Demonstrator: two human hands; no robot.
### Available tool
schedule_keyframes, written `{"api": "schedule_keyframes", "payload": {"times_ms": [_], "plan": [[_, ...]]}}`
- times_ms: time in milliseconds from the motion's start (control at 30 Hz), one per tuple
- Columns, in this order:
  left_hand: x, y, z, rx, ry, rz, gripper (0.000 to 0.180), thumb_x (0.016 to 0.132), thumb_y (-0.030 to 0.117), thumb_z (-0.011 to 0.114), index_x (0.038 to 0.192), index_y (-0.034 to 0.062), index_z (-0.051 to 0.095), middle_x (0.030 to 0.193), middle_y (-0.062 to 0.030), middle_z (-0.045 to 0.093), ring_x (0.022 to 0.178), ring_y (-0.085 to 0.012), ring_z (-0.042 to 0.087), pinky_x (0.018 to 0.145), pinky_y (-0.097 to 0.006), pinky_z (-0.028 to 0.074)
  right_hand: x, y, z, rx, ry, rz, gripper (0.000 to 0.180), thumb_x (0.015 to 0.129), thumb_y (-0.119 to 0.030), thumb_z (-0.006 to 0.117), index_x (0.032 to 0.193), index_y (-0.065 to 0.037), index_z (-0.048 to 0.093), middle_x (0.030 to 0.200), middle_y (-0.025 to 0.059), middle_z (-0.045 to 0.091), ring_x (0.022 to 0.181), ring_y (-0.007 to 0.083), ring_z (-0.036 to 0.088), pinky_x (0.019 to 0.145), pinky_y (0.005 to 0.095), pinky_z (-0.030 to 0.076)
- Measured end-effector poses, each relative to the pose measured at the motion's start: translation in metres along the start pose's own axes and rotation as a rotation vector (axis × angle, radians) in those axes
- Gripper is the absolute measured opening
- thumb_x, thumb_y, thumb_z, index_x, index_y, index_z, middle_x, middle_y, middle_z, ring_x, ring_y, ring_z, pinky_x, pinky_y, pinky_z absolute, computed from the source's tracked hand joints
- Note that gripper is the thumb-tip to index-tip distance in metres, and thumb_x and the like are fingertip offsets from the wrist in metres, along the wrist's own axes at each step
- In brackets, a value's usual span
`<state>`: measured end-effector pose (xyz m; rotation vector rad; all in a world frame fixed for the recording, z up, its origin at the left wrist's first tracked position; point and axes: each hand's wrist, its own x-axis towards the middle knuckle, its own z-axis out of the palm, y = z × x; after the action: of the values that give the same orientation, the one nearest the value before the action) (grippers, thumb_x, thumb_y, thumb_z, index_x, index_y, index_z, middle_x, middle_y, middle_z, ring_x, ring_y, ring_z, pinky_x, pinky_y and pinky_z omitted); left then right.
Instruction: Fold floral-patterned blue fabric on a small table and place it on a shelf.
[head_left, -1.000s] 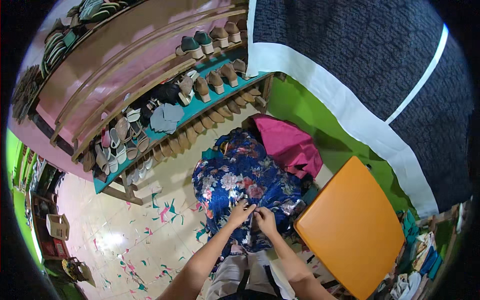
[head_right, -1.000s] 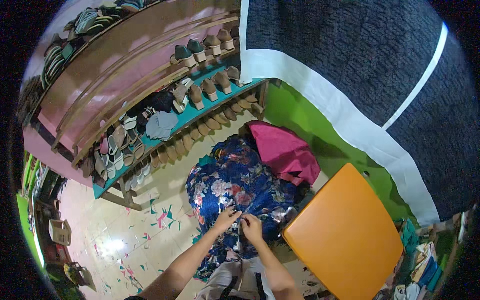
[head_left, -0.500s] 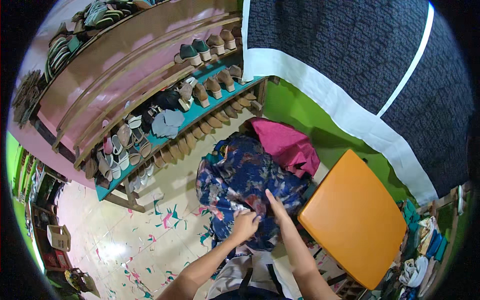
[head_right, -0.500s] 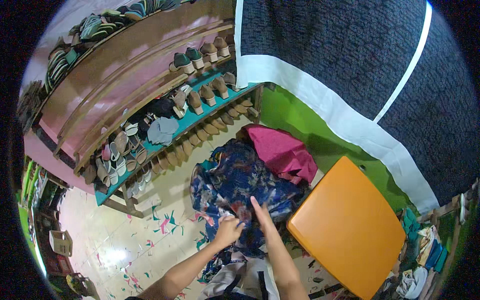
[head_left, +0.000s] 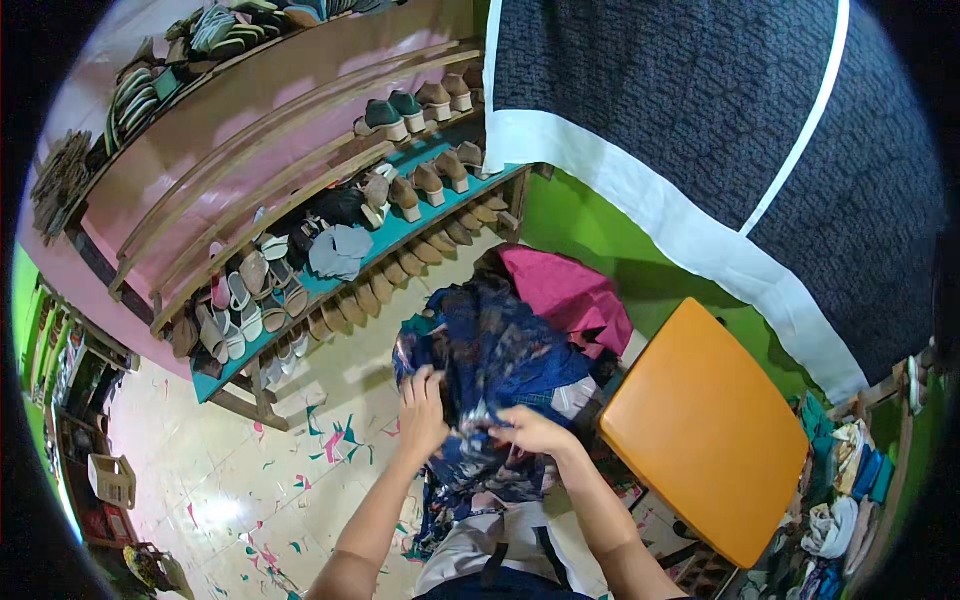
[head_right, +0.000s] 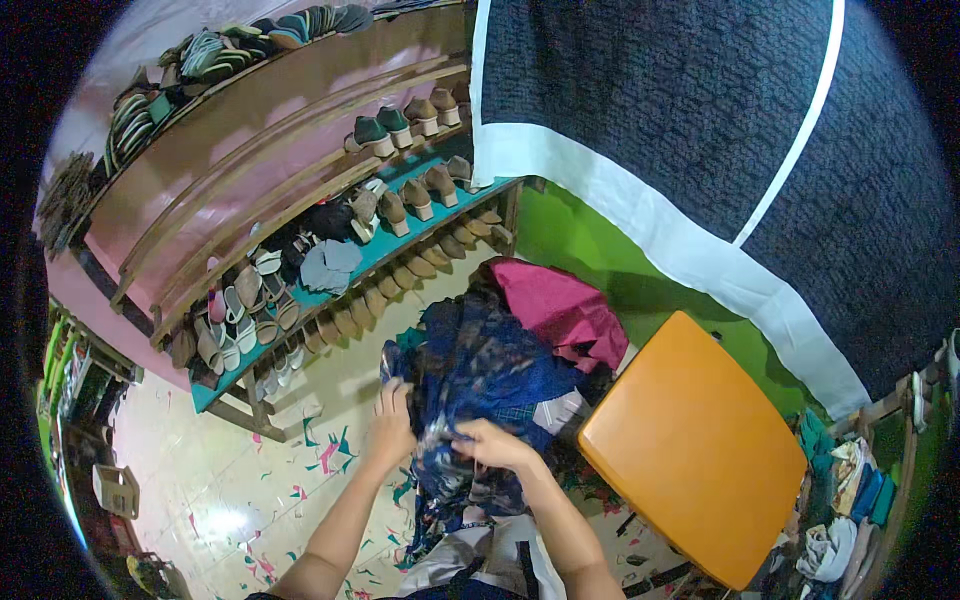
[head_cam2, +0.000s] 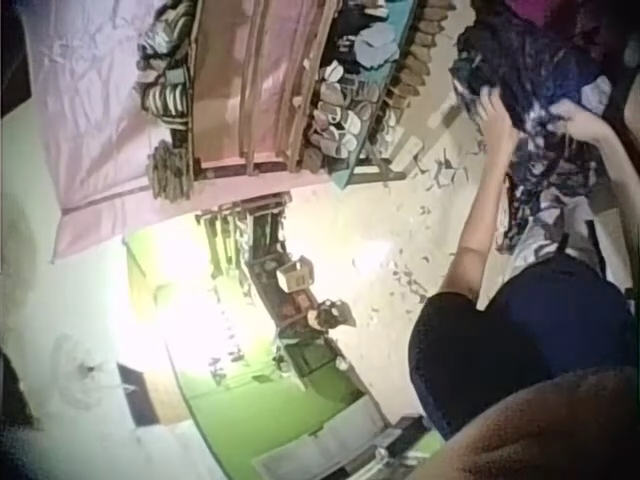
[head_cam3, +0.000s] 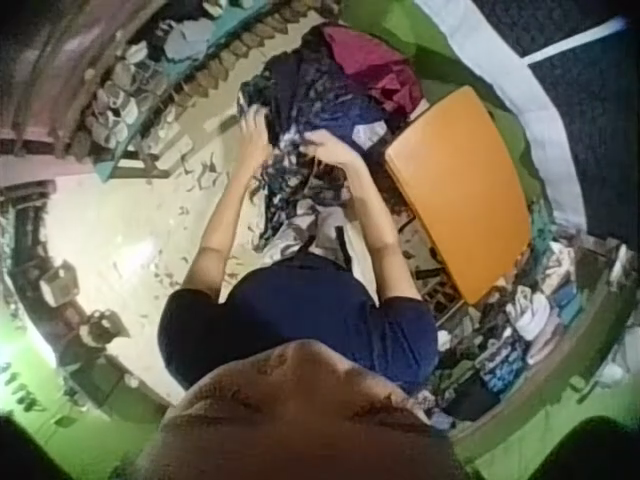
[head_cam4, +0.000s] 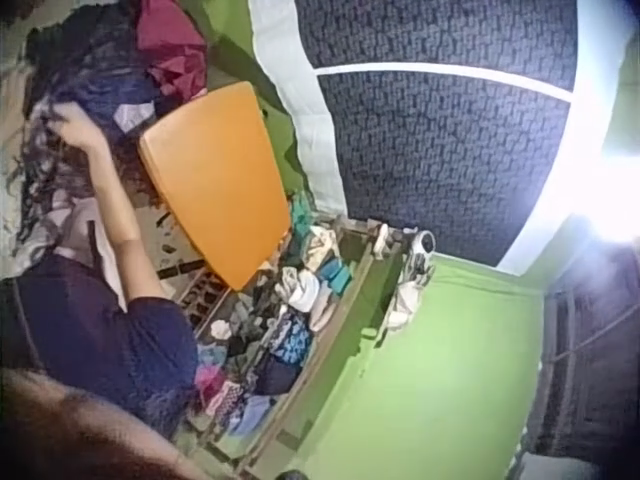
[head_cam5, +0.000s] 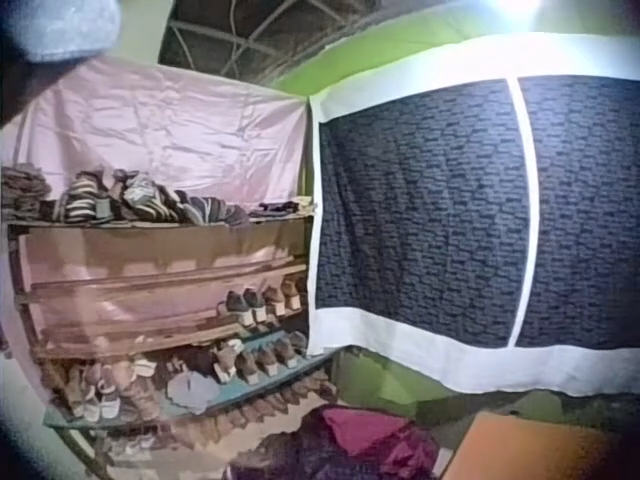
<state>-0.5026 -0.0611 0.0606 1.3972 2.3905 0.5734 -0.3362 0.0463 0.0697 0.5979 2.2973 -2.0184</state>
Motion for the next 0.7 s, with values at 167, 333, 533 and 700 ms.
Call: {"api": "schedule_keyframes", "payload": {"times_ms": [167, 333, 533, 700], "plan": [[0.004, -0.022, 0.012, 0.243, -0.232, 0.621, 0.051, 0.066, 0.010, 0.060, 0.116, 0.0164, 0.050, 0.121, -0.0014, 0.049, 0.121, -0.0260, 0.035, 0.102, -0.051, 0.014, -0.019, -0.003, 0.001, -0.007, -0.207, -0.037, 0.024, 0.084, -0.018, 0.054, 0.098, 0.002, 0.054, 0.080, 0.0067, 0.059, 0.058, 0.0113, 0.056, 0.051, 0.0275, 0.051], [-0.021, 0.001, 0.033, 0.161, -0.472, 0.412, 0.047, 0.060, 0.003, 0.056, 0.108, 0.0057, 0.056, 0.113, -0.0097, 0.054, 0.118, -0.0165, 0.039, 0.105, -0.046, 0.007, -0.049, 0.065, -0.017, 0.308, 0.440, 0.215, 0.047, 0.084, -0.036, 0.052, 0.109, 0.004, 0.054, 0.101, 0.0060, 0.058, 0.096, 0.0117, 0.049, 0.084, 0.0238, 0.037], [-0.049, 0.040, 0.043, -0.112, -0.442, 0.860, 0.045, 0.064, 0.005, 0.056, 0.108, 0.0108, 0.056, 0.114, -0.0062, 0.055, 0.116, -0.0184, 0.042, 0.103, -0.048, 0.019, -0.042, 0.109, 0.010, 0.506, 0.435, 0.499, 0.092, 0.071, -0.072, 0.039, 0.130, -0.001, 0.031, 0.136, 0.0160, 0.027, 0.126, 0.0270, 0.023, 0.101, 0.0406, 0.017], [-0.071, 0.054, 0.024, -0.285, -0.410, 0.923, 0.044, 0.065, 0.004, 0.056, 0.108, 0.0124, 0.056, 0.113, -0.0071, 0.055, 0.117, -0.0203, 0.041, 0.102, -0.046, 0.023, -0.031, 0.068, 0.021, 0.658, 0.272, 0.389, 0.028, 0.072, -0.031, 0.063, 0.086, -0.008, 0.058, 0.076, -0.0003, 0.057, 0.062, 0.0100, 0.050, 0.057, 0.0231, 0.040]]}}
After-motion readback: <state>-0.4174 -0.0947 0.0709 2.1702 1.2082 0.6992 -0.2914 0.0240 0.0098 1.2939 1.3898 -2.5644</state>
